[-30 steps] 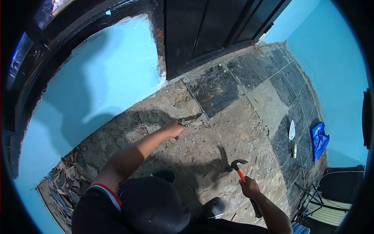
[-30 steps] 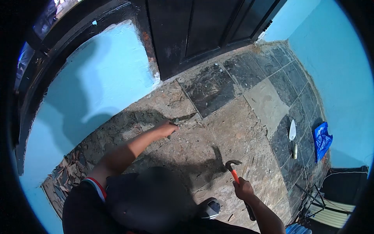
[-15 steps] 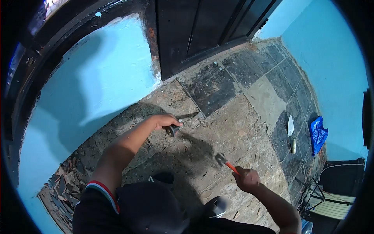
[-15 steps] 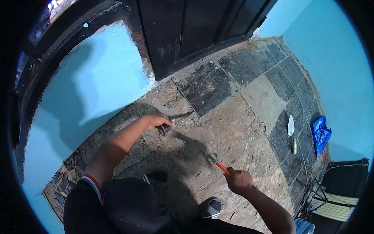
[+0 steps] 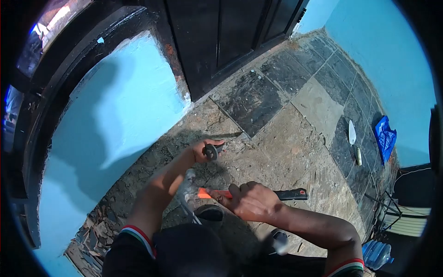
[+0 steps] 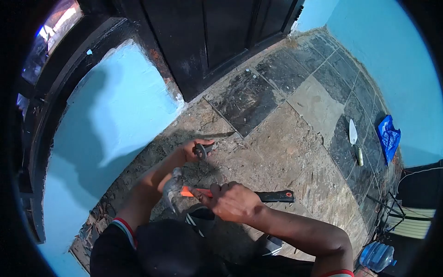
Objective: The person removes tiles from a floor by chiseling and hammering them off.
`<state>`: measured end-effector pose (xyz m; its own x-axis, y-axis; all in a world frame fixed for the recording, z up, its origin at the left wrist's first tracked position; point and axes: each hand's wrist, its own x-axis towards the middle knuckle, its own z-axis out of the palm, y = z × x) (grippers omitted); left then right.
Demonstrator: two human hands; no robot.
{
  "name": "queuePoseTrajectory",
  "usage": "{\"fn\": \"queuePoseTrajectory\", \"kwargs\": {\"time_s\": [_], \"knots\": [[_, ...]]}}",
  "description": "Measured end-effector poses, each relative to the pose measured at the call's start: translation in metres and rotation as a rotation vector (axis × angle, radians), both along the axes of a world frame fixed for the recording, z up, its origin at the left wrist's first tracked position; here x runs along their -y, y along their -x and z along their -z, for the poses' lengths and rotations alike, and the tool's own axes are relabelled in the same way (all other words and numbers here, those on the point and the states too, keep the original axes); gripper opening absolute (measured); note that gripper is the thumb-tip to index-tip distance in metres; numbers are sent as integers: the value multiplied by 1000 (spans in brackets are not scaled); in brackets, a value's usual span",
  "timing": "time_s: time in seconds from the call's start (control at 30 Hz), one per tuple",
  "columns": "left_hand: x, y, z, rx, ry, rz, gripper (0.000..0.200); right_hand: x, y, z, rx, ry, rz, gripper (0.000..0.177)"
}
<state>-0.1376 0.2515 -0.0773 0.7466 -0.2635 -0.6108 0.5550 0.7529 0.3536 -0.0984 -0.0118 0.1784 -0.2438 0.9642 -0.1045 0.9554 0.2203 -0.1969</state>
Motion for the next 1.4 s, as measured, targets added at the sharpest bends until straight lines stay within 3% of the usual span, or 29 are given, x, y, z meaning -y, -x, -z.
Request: {"fn": "queuePoseTrajectory", "kwargs": {"time_s": [0.03, 0.13, 0.33, 0.43, 0.6, 0.77, 0.87, 1.07, 1.17, 1.27, 1.4], "knots": [[14, 6, -8, -3, -1, -159, 42, -3, 1, -1, -6, 16, 55, 61], [15, 3, 8, 14, 304, -69, 44, -10, -2, -4, 62, 90, 98, 63], [47, 9, 17, 206, 650, -238, 46, -24, 9, -13, 68, 84, 56, 65], [52, 9, 35, 157, 762, -309, 47, -27, 11, 8, 77, 88, 90, 65], [50, 3, 64, 259, 813, -219, 50, -32, 5, 19, 151, 271, 178, 66], [67, 16, 33, -35, 805, -488, 48, -24, 29, -3, 49, 1, 69, 61], [65, 14, 42, 173, 826, -338, 46, -19, 36, -1, -38, -33, 11, 64], [71, 18, 47, 276, 732, -324, 45, -2, 31, 0, 7, 98, 96, 67], [68, 17, 44, 151, 750, -397, 46, 0, 27, -5, 12, 112, 125, 68], [56, 9, 48, 187, 1001, -375, 51, -2, 28, -5, 3, 72, 140, 68], [53, 9, 52, 117, 847, -360, 54, -6, 25, 2, 17, 35, 121, 69]]}}
